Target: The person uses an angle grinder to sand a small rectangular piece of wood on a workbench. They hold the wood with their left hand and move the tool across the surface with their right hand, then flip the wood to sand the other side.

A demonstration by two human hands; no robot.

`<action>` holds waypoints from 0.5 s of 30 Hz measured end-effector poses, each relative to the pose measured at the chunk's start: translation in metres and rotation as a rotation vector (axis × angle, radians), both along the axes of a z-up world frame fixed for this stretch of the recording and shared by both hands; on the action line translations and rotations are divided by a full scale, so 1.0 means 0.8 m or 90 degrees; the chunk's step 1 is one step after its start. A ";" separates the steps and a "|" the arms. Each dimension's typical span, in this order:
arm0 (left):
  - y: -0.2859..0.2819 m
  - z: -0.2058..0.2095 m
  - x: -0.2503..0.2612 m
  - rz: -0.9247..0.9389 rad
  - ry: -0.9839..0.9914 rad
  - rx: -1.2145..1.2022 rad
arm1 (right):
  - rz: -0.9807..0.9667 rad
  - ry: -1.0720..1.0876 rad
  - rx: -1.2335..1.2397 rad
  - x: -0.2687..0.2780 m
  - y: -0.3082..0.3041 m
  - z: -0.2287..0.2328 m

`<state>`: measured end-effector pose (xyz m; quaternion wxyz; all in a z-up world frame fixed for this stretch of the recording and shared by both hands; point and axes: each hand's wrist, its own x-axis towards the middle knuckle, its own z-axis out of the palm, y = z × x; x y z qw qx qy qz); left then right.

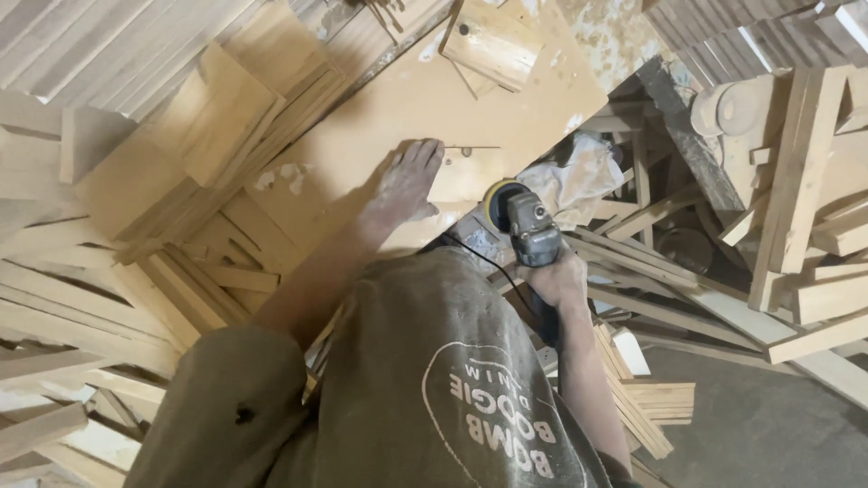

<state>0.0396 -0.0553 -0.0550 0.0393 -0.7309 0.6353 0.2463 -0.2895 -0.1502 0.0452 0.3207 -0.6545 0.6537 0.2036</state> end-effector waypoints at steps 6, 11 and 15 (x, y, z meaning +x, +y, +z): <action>0.010 -0.044 -0.010 0.042 -0.022 -0.033 | 0.125 0.029 -0.001 0.076 -0.023 0.021; 0.011 -0.031 -0.012 0.045 -0.021 -0.029 | 0.125 -0.005 -0.019 0.147 -0.054 0.077; 0.005 -0.017 -0.007 0.037 -0.049 -0.016 | 0.148 0.018 -0.062 0.090 -0.078 0.037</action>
